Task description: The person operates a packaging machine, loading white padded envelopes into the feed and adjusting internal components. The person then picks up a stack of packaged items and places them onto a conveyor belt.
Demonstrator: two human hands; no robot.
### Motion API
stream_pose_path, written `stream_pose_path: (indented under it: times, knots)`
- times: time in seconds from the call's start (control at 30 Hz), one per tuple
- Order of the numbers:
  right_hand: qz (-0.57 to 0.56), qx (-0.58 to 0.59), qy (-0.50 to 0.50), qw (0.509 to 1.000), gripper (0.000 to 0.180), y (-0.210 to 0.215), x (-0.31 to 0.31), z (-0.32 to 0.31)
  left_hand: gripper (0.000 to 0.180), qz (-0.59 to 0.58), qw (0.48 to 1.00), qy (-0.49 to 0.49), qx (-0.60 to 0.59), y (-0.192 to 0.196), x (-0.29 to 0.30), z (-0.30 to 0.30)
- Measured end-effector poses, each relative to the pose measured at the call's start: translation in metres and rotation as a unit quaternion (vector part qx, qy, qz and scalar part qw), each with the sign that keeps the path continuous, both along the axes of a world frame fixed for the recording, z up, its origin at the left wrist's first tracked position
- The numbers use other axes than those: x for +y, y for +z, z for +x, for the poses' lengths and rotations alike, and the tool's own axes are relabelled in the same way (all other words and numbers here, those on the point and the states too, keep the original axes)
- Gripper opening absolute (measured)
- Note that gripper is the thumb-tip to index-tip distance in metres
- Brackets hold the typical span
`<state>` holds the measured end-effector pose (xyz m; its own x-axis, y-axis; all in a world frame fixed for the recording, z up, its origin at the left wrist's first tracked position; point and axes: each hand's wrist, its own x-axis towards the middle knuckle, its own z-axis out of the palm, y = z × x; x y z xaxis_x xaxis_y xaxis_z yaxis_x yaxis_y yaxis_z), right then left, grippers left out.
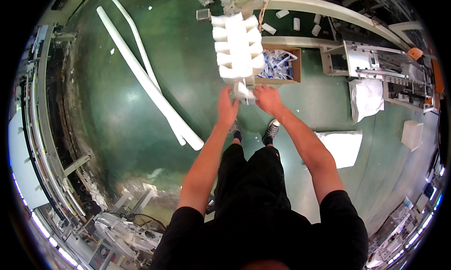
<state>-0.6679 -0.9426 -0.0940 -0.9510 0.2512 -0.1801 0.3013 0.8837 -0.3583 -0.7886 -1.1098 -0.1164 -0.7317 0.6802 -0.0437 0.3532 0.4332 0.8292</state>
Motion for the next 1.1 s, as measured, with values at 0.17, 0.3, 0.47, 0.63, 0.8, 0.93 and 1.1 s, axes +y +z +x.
stream_pose_path:
  times: [0.17,0.3,0.47,0.63,0.8,0.93,1.1]
  knots:
    - [0.001,-0.016,0.112,0.994,0.025,-0.010,-0.037,0.047,0.054,-0.079,0.996,-0.010,-0.035,-0.003,-0.066,0.020]
    - [-0.025,-0.053,0.128,0.990,0.024,-0.010,-0.075,0.084,0.056,-0.096,0.991,-0.054,-0.071,0.004,-0.113,0.034]
    - [-0.057,-0.060,0.042,0.996,0.029,0.033,-0.084,0.132,0.054,-0.131,0.975,-0.150,-0.102,0.020,-0.138,0.043]
    - [-0.070,-0.079,-0.074,0.992,0.030,0.142,-0.072,0.172,0.060,-0.092,0.942,-0.258,-0.194,0.054,-0.116,0.055]
    - [-0.065,-0.098,-0.116,0.986,0.032,0.300,-0.056,0.209,0.088,-0.011,0.813,-0.418,-0.406,0.161,-0.009,0.089]
    - [-0.011,-0.066,-0.157,0.985,0.031,0.430,-0.056,0.238,0.104,0.155,0.688,-0.622,-0.342,0.242,0.080,0.144]
    - [0.031,0.013,-0.221,0.975,0.026,0.529,-0.049,0.301,0.107,0.188,0.655,-0.675,-0.283,0.333,0.104,0.192]
